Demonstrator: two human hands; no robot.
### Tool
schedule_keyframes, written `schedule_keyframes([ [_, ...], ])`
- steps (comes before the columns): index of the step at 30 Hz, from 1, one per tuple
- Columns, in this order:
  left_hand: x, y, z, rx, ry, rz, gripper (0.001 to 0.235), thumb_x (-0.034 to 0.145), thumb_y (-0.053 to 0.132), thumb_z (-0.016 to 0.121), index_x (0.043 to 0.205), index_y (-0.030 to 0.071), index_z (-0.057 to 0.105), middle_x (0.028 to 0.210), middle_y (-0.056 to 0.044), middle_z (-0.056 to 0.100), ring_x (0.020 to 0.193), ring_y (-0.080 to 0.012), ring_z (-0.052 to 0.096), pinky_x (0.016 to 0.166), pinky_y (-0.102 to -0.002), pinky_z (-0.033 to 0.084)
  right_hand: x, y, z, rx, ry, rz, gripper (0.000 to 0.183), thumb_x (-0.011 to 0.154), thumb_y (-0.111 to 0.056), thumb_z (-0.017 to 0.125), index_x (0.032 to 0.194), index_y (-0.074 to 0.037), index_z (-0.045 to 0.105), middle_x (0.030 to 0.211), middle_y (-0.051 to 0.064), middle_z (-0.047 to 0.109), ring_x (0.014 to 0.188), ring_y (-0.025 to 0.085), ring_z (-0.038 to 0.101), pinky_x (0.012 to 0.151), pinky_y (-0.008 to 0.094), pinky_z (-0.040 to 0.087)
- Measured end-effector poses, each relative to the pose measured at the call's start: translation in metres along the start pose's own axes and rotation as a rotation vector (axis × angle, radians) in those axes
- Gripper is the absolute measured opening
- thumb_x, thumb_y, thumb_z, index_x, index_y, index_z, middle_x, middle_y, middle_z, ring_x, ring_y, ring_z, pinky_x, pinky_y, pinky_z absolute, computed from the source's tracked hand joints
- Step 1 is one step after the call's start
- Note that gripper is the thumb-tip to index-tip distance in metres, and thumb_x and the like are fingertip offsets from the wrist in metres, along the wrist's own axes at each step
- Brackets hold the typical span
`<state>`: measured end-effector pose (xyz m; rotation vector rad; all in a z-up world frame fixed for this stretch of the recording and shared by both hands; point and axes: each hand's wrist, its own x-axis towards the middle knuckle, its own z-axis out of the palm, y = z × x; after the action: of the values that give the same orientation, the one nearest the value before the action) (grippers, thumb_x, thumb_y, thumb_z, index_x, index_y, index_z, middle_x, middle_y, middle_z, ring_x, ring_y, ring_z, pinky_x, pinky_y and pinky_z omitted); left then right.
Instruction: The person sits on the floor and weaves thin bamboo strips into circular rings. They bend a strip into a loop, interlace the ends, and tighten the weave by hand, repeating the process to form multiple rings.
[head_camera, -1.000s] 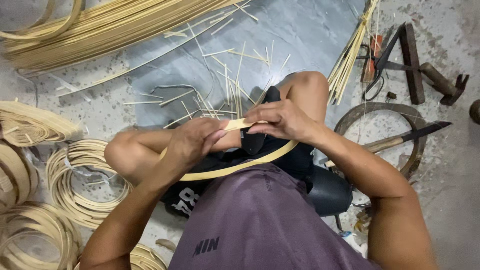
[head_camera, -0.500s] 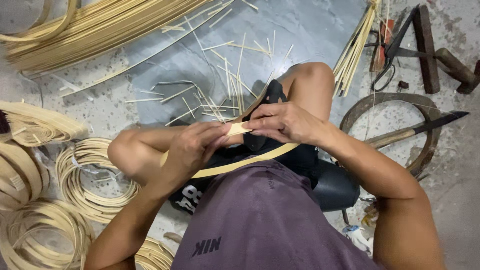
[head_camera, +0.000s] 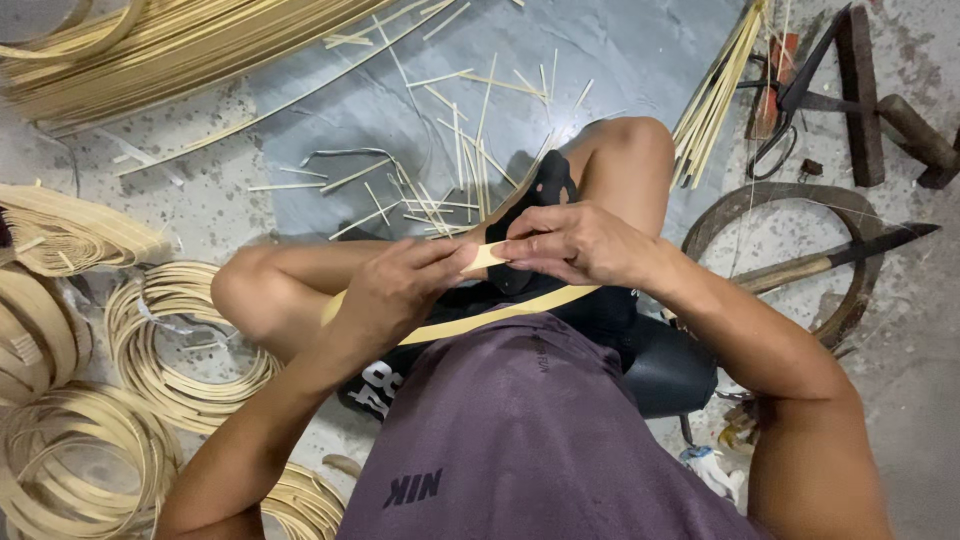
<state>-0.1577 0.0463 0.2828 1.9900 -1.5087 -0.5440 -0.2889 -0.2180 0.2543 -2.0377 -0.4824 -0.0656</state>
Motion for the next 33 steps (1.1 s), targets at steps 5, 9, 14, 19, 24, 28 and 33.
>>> schedule_keyframes([
  [5, 0.001, 0.0, 0.003, 0.0, -0.009, 0.013, 0.041, 0.086, 0.007, 0.073, 0.126, 0.013, 0.067, 0.121, -0.005, 0.07, 0.096, -0.0264, 0.067, 0.081, -0.039, 0.056, -0.001, -0.001, -0.001, 0.029, 0.01, -0.027, 0.031, 0.095, -0.009, 0.074, 0.125, -0.004, 0.07, 0.112, 0.012, 0.069, 0.092, 0.025, 0.071, 0.077, 0.035, 0.06],
  [9, 0.001, 0.003, -0.003, -0.051, -0.014, 0.017, 0.042, 0.086, 0.003, 0.071, 0.128, 0.007, 0.066, 0.123, -0.01, 0.069, 0.101, -0.0289, 0.067, 0.085, -0.04, 0.057, -0.003, 0.0, -0.001, 0.054, 0.0, -0.008, 0.029, 0.097, -0.008, 0.073, 0.125, -0.005, 0.071, 0.112, 0.011, 0.068, 0.092, 0.025, 0.071, 0.076, 0.035, 0.059],
  [14, -0.006, 0.01, -0.006, 0.083, -0.055, 0.054, 0.044, 0.085, 0.004, 0.062, 0.128, -0.002, 0.058, 0.13, -0.022, 0.066, 0.116, -0.0378, 0.067, 0.09, -0.044, 0.056, -0.002, 0.0, 0.009, 0.009, 0.022, -0.008, 0.024, 0.1, -0.014, 0.072, 0.124, -0.009, 0.071, 0.114, 0.01, 0.068, 0.096, 0.029, 0.07, 0.079, 0.038, 0.059],
  [19, 0.008, 0.022, -0.011, 0.271, -0.028, 0.03, 0.035, 0.093, 0.001, 0.056, 0.127, -0.004, 0.06, 0.122, -0.021, 0.07, 0.105, -0.0357, 0.069, 0.086, -0.044, 0.056, -0.011, 0.006, 0.023, -0.122, 0.156, 0.017, 0.026, 0.102, -0.022, 0.071, 0.126, -0.014, 0.07, 0.127, 0.007, 0.066, 0.108, 0.028, 0.07, 0.087, 0.04, 0.059],
  [24, 0.018, 0.019, -0.065, -0.244, -0.158, -0.03, 0.035, 0.095, 0.004, 0.057, 0.129, -0.007, 0.06, 0.125, -0.021, 0.071, 0.113, -0.0337, 0.07, 0.095, -0.041, 0.052, -0.099, 0.081, -0.028, -0.221, 0.967, 0.852, 0.02, 0.099, -0.012, 0.061, 0.11, -0.006, 0.077, 0.093, 0.01, 0.08, 0.08, 0.02, 0.077, 0.071, 0.033, 0.06],
  [28, 0.016, -0.013, -0.08, -0.521, -0.347, -0.099, 0.042, 0.095, 0.007, 0.058, 0.134, -0.009, 0.057, 0.131, -0.021, 0.069, 0.121, -0.0301, 0.067, 0.102, -0.038, 0.048, -0.183, 0.16, -0.016, -0.482, 0.629, 1.437, 0.02, 0.094, -0.025, 0.07, 0.09, -0.006, 0.077, 0.084, 0.018, 0.074, 0.077, 0.034, 0.074, 0.074, 0.046, 0.057],
  [33, 0.01, -0.044, -0.066, -0.492, -0.507, -0.204, 0.054, 0.09, 0.012, 0.059, 0.14, -0.009, 0.051, 0.139, -0.02, 0.065, 0.127, -0.0258, 0.064, 0.105, -0.034, 0.046, -0.212, 0.23, 0.05, -0.441, 0.893, 1.399, 0.027, 0.084, -0.031, 0.075, 0.087, -0.004, 0.072, 0.081, 0.02, 0.074, 0.08, 0.039, 0.072, 0.074, 0.05, 0.056],
])
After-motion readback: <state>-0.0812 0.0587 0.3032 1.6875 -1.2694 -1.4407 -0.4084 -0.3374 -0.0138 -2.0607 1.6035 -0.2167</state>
